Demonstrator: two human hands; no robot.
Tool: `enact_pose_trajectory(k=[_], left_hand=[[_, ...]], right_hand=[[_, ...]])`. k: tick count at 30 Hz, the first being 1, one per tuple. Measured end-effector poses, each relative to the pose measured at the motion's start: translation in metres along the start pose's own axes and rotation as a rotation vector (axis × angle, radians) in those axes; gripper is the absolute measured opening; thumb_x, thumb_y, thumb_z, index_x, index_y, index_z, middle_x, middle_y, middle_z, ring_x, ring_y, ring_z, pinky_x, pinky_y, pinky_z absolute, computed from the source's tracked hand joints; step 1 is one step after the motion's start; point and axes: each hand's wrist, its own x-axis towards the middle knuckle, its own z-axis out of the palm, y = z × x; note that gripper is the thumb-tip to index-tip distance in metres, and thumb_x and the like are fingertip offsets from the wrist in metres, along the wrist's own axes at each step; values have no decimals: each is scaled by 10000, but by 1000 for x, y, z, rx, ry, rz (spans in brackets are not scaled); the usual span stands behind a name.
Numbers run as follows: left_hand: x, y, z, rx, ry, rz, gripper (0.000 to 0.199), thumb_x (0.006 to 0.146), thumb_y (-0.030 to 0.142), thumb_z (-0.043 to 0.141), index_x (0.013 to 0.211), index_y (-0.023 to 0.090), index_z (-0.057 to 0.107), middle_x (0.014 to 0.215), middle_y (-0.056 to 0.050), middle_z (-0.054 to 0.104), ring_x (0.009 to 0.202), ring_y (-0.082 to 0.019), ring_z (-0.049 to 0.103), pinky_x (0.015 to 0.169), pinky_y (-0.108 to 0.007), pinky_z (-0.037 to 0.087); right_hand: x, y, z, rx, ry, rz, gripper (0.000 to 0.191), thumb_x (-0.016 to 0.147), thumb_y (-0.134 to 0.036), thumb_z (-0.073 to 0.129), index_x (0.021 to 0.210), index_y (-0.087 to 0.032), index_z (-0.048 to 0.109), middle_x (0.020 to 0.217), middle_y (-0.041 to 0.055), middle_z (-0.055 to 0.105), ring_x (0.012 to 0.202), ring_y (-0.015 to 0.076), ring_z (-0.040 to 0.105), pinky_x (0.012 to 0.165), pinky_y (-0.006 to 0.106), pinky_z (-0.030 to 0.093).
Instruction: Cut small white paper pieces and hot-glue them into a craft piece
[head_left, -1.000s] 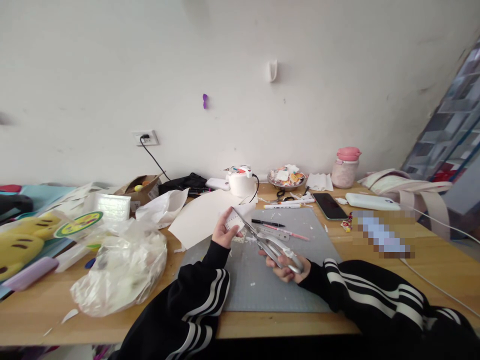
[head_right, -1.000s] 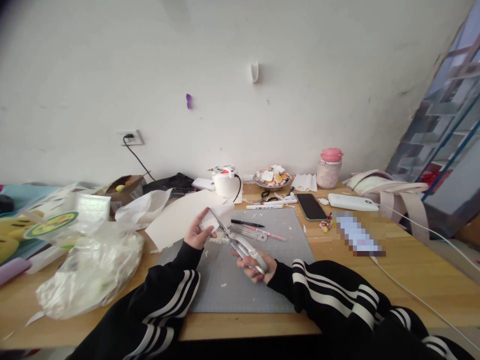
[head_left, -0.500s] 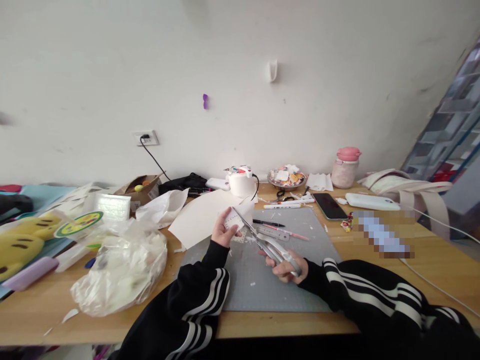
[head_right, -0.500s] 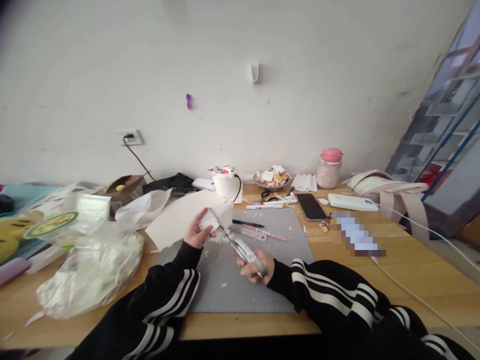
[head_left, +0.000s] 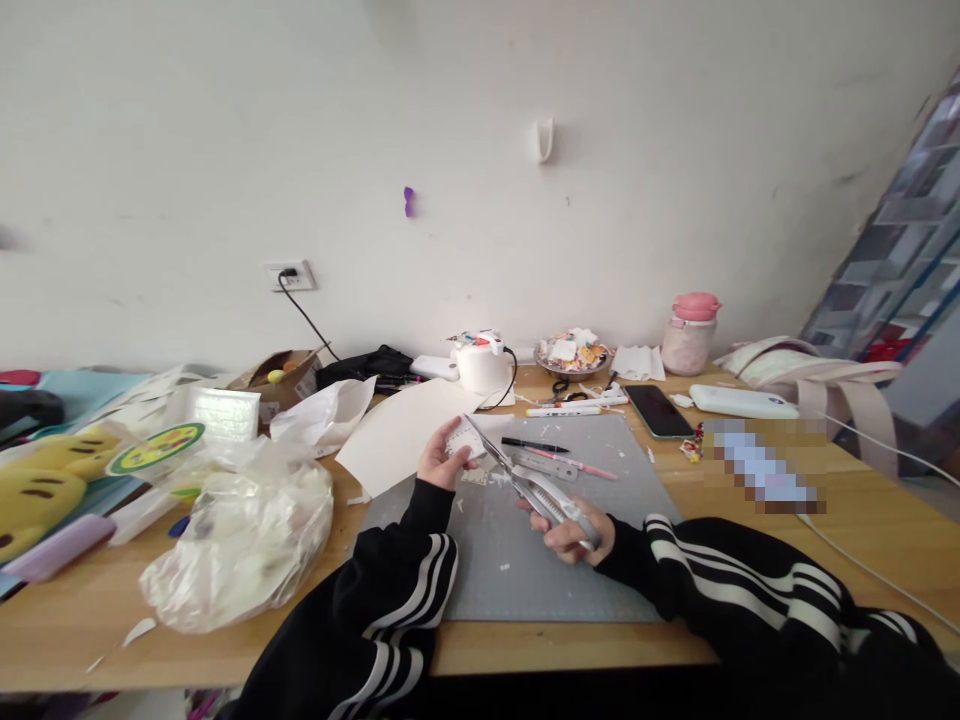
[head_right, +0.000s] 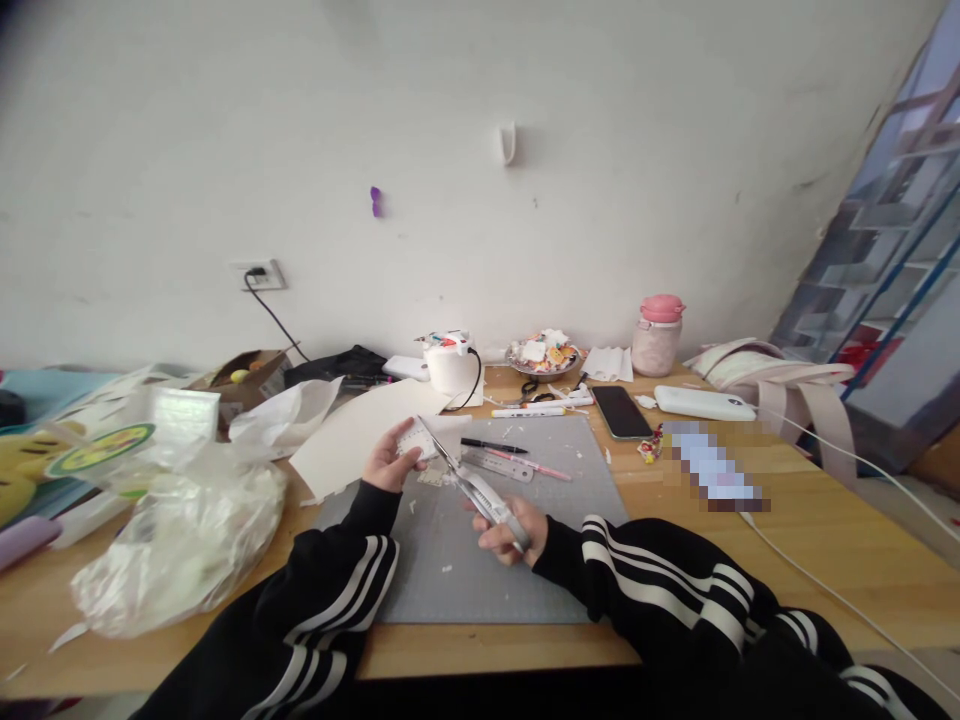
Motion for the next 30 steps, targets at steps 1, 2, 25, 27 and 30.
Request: enact_pose_trajectory(k=[1, 2, 25, 27, 30], left_hand=[[0, 1, 0, 2, 2, -5, 525, 553, 262, 761, 1034, 160, 578, 886, -31, 614, 499, -43, 509, 446, -193, 470], [0, 1, 1, 2, 8, -8, 515, 551, 262, 762, 1020, 160, 575, 883, -29, 616, 487, -41, 511, 444, -195, 468], [-2, 9, 4, 107, 56, -27, 429, 549, 371, 756, 891, 138, 640, 552, 55, 529, 440, -38, 435, 424, -171, 407], [-1, 8, 4, 106, 45, -2, 423, 558, 360, 752, 900, 139, 636, 541, 58, 535, 449, -40, 442, 442, -169, 404], [1, 6, 3, 74, 42, 40, 418, 557, 337, 751, 904, 147, 615, 618, 34, 592, 522, -60, 506, 520, -189, 440]], right_hand=[[0, 0, 0, 1, 1, 1, 477, 433, -119, 706, 887, -207, 593, 655, -90, 444, 346, -38, 243, 327, 135, 84], [0, 1, -1, 1, 2, 0, 477, 433, -118, 708, 887, -207, 591, 658, -91, 442, 347, -39, 241, 327, 135, 86], [2, 3, -3, 11, -10, -16, 469, 415, -114, 736, 857, -217, 620, 645, -90, 464, 329, -37, 260, 298, 123, 106], [2, 2, -3, 8, -9, -8, 463, 409, -115, 735, 846, -220, 623, 638, -91, 463, 327, -34, 267, 295, 124, 105], [2, 2, -3, 16, -6, -1, 463, 399, -108, 735, 834, -216, 622, 636, -92, 467, 322, -37, 268, 293, 122, 102]])
